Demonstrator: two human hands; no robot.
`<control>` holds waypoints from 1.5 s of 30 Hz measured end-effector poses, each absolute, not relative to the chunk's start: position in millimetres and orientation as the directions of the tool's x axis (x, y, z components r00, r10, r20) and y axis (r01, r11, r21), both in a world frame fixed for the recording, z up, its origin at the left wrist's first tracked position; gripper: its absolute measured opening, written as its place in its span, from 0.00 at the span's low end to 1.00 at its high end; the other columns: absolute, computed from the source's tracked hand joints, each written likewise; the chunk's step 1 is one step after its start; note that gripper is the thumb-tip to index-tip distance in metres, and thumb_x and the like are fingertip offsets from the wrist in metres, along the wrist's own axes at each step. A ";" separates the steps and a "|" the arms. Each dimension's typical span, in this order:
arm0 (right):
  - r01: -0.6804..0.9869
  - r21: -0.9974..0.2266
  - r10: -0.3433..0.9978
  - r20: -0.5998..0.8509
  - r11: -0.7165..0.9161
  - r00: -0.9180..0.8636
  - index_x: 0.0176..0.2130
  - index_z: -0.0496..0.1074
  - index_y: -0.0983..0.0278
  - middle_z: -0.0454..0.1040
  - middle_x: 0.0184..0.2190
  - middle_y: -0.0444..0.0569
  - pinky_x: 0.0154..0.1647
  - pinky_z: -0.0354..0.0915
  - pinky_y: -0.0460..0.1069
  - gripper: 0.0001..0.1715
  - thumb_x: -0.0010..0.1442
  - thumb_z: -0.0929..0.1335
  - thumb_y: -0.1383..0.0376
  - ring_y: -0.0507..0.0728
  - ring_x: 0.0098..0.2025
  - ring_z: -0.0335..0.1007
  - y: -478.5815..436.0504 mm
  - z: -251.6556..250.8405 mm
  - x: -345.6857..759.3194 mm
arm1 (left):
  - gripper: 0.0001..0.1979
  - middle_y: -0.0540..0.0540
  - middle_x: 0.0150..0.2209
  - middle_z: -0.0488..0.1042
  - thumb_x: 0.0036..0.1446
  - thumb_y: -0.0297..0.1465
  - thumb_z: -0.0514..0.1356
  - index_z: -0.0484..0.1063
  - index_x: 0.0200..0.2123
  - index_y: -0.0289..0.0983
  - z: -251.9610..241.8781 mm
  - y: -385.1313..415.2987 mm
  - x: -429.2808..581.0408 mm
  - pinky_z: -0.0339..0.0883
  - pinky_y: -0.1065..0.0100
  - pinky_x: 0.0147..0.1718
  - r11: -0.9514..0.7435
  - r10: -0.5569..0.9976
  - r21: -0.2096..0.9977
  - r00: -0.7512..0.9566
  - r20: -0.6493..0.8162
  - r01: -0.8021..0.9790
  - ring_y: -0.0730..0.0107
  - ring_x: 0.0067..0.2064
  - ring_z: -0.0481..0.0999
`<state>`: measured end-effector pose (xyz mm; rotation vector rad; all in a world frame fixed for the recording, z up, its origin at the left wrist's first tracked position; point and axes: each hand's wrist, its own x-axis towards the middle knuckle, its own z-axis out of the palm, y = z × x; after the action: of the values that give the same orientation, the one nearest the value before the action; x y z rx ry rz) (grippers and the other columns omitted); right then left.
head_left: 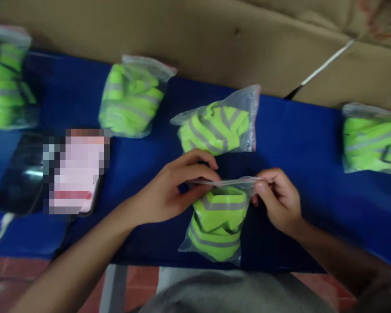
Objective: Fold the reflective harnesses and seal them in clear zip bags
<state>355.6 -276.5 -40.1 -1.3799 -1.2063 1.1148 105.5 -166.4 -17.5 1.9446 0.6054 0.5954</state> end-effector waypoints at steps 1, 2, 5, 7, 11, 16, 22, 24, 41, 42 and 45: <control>0.108 -0.993 0.995 -0.048 -0.058 0.087 0.42 0.71 0.59 0.72 0.23 0.39 0.22 0.67 0.43 0.03 0.72 0.69 0.62 0.48 0.22 0.69 -276.4 -40.6 355.2 | 0.11 0.44 0.51 0.73 0.65 0.20 0.61 0.78 0.44 0.40 -16.5 -166.6 105.3 0.73 0.74 0.44 -0.431 0.647 0.886 0.743 0.171 0.172 0.71 0.51 0.78; 0.092 -0.994 0.996 -0.047 -0.055 0.080 0.42 0.70 0.59 0.72 0.23 0.39 0.23 0.67 0.43 0.04 0.72 0.69 0.62 0.48 0.22 0.69 -276.1 -41.0 355.1 | 0.11 0.44 0.51 0.73 0.65 0.19 0.61 0.77 0.42 0.40 -16.0 -166.5 105.0 0.73 0.75 0.43 -0.451 0.654 0.874 0.733 0.187 0.180 0.72 0.51 0.78; 0.073 -0.996 0.996 -0.040 -0.046 0.085 0.42 0.70 0.59 0.72 0.23 0.38 0.23 0.67 0.42 0.03 0.72 0.69 0.63 0.48 0.22 0.69 -275.3 -41.3 355.7 | 0.07 0.45 0.49 0.72 0.63 0.20 0.64 0.73 0.37 0.37 -17.6 -164.8 104.5 0.72 0.78 0.36 -0.463 0.667 0.865 0.719 0.196 0.193 0.78 0.43 0.78; 0.086 -0.995 0.995 -0.039 -0.047 0.097 0.42 0.70 0.59 0.71 0.23 0.38 0.22 0.66 0.41 0.03 0.72 0.68 0.63 0.47 0.22 0.68 -274.9 -40.1 356.0 | 0.09 0.47 0.46 0.71 0.61 0.23 0.67 0.69 0.33 0.36 -20.5 -163.9 104.9 0.69 0.79 0.30 -0.465 0.683 0.858 0.705 0.190 0.219 0.82 0.34 0.74; 0.108 -0.994 0.992 -0.013 -0.027 0.129 0.41 0.70 0.59 0.72 0.23 0.38 0.21 0.66 0.41 0.04 0.71 0.69 0.64 0.47 0.21 0.69 -273.1 -37.2 356.5 | 0.17 0.49 0.38 0.69 0.59 0.29 0.71 0.63 0.30 0.36 -28.7 -164.1 106.5 0.64 0.78 0.26 -0.480 0.716 0.843 0.664 0.215 0.244 0.82 0.31 0.69; 0.142 -0.989 0.988 -0.024 -0.045 0.151 0.42 0.70 0.60 0.72 0.22 0.39 0.21 0.66 0.42 0.04 0.72 0.69 0.63 0.48 0.21 0.69 -273.0 -38.2 359.1 | 0.14 0.50 0.35 0.71 0.62 0.32 0.70 0.65 0.35 0.37 -29.9 -164.2 107.1 0.64 0.77 0.28 -0.424 0.726 0.881 0.660 0.191 0.212 0.79 0.33 0.71; 0.128 -0.990 0.989 -0.030 -0.049 0.147 0.43 0.71 0.60 0.72 0.23 0.40 0.22 0.67 0.42 0.03 0.72 0.69 0.63 0.49 0.22 0.69 -274.3 -41.8 359.5 | 0.12 0.47 0.43 0.81 0.65 0.33 0.67 0.74 0.50 0.38 -21.0 -163.7 105.5 0.72 0.76 0.36 -0.161 0.695 0.971 0.719 -0.017 0.178 0.75 0.39 0.80; 0.100 -0.995 0.990 -0.016 -0.030 0.139 0.43 0.71 0.60 0.72 0.23 0.40 0.22 0.67 0.43 0.03 0.72 0.69 0.63 0.49 0.22 0.69 -273.4 -42.4 358.4 | 0.17 0.45 0.45 0.82 0.63 0.34 0.69 0.73 0.52 0.38 -21.6 -163.7 106.0 0.75 0.74 0.40 0.004 0.721 0.994 0.688 -0.080 0.111 0.71 0.43 0.83; 0.044 -0.999 0.989 -0.018 -0.025 0.148 0.41 0.70 0.60 0.69 0.25 0.40 0.21 0.63 0.43 0.05 0.70 0.70 0.63 0.48 0.21 0.66 -277.3 -47.9 364.9 | 0.20 0.43 0.52 0.83 0.58 0.39 0.73 0.82 0.53 0.41 -26.6 -179.9 122.0 0.74 0.62 0.59 0.677 0.549 0.733 0.709 -0.443 -0.066 0.61 0.54 0.83; 0.046 -0.999 0.988 -0.013 -0.021 0.156 0.41 0.70 0.60 0.70 0.26 0.40 0.21 0.63 0.43 0.04 0.70 0.70 0.63 0.48 0.22 0.66 -277.4 -48.1 364.8 | 0.18 0.43 0.52 0.84 0.60 0.39 0.71 0.82 0.52 0.42 -27.4 -181.0 123.2 0.72 0.61 0.61 0.673 0.533 0.737 0.734 -0.421 -0.067 0.62 0.55 0.83; 0.050 -0.998 0.981 -0.012 -0.022 0.192 0.41 0.70 0.59 0.70 0.28 0.40 0.21 0.62 0.42 0.04 0.70 0.70 0.63 0.47 0.22 0.65 -276.6 -48.3 363.1 | 0.13 0.46 0.49 0.85 0.66 0.38 0.66 0.84 0.50 0.43 -28.2 -182.7 125.9 0.71 0.61 0.62 0.648 0.512 0.759 0.775 -0.371 -0.065 0.64 0.53 0.84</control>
<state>363.1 -276.6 -48.3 -1.3447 -1.0945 1.0521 125.9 -182.7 -28.2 0.8072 0.6104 0.3522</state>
